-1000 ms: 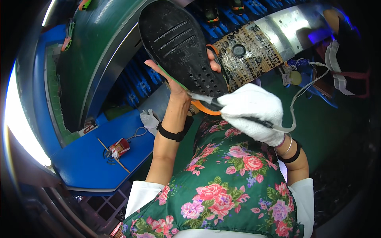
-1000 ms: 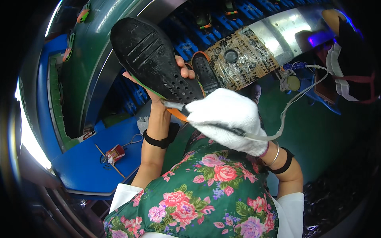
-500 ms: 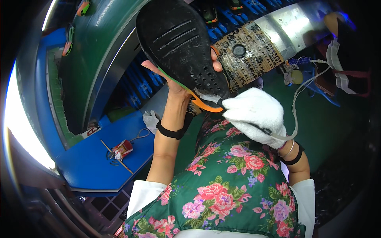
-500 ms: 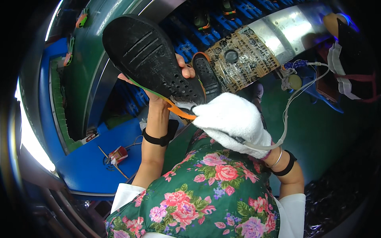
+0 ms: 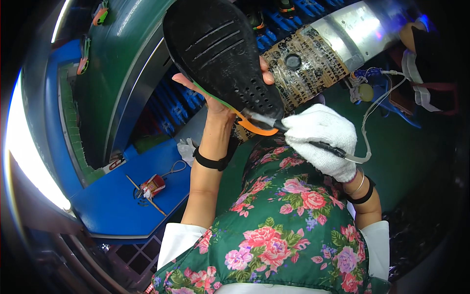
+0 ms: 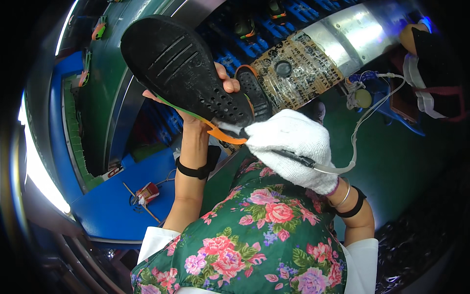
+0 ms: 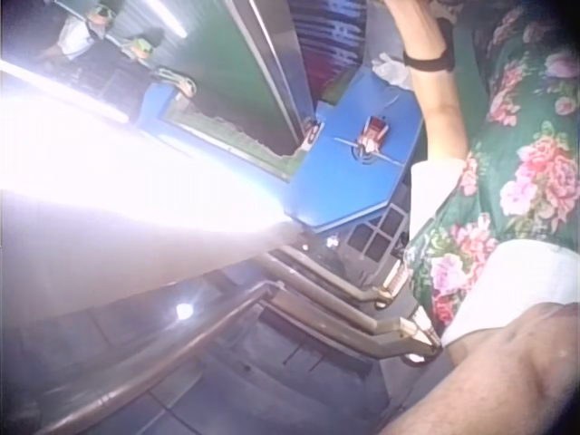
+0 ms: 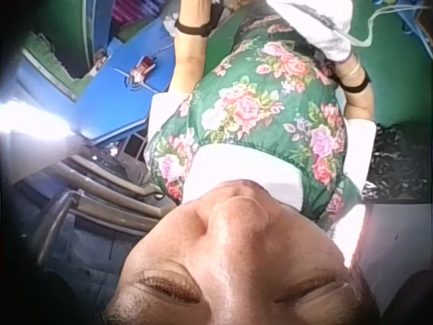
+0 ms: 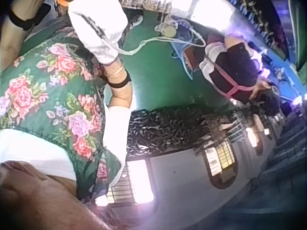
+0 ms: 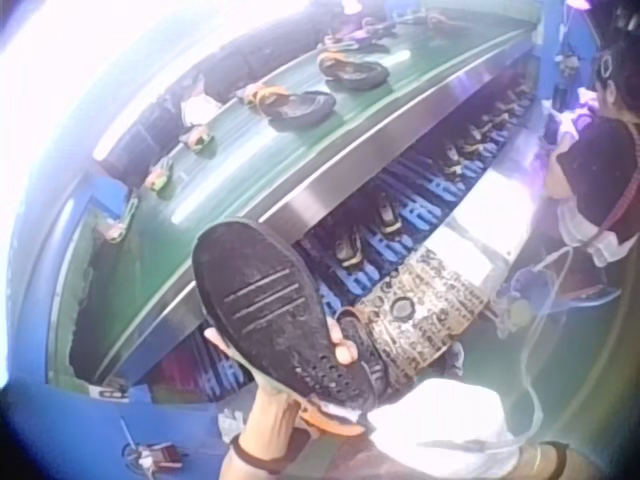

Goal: The person is applying white adhesive or sealant to the soles of black and orange shoes on an industrial conveyor line.

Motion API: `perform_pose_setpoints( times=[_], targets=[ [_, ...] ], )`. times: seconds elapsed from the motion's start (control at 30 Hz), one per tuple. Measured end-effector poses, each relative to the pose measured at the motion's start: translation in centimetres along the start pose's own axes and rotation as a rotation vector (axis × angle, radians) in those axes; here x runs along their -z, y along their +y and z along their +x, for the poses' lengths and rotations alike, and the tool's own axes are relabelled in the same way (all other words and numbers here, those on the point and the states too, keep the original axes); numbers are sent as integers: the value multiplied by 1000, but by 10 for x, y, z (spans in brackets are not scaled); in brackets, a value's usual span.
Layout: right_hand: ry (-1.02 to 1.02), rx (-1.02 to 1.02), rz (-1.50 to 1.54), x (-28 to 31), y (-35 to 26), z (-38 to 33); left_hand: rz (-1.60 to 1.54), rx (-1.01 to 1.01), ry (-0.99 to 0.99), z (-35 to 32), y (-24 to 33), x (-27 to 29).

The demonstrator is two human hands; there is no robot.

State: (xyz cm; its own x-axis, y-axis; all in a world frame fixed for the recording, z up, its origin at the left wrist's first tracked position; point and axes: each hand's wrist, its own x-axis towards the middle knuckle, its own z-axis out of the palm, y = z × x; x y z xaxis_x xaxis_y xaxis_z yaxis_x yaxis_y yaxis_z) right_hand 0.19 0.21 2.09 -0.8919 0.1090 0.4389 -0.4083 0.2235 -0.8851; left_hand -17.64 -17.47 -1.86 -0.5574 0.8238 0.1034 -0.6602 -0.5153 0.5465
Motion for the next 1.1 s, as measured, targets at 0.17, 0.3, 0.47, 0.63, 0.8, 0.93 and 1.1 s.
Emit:
perform_pose_setpoints(
  times=[0.17, 0.3, 0.47, 0.63, 0.8, 0.93, 1.1],
  targets=[
    [-29, -15, 6, -4, -4, -8, 15, 2, -30, 3, -1, -4],
    [-6, -23, 30, 4, 0, -7, 56, 59, 109, -2, -1, -10],
    [-38, 61, -41, 1, -4, -9, 21, -14, 14, 3, -6, -10],
    [-25, 53, -83, -3, -8, -14, 103, -76, -63, 7, -6, -6],
    [-62, 121, -108, -1, -14, -9, 57, -48, -44, 10, -8, -7],
    [-20, 90, -52, 0, -18, -6, 38, -59, -77, 12, -7, -4],
    [69, 33, -79, 1, -9, -13, 52, -61, -123, 15, -6, -6]
  ],
)
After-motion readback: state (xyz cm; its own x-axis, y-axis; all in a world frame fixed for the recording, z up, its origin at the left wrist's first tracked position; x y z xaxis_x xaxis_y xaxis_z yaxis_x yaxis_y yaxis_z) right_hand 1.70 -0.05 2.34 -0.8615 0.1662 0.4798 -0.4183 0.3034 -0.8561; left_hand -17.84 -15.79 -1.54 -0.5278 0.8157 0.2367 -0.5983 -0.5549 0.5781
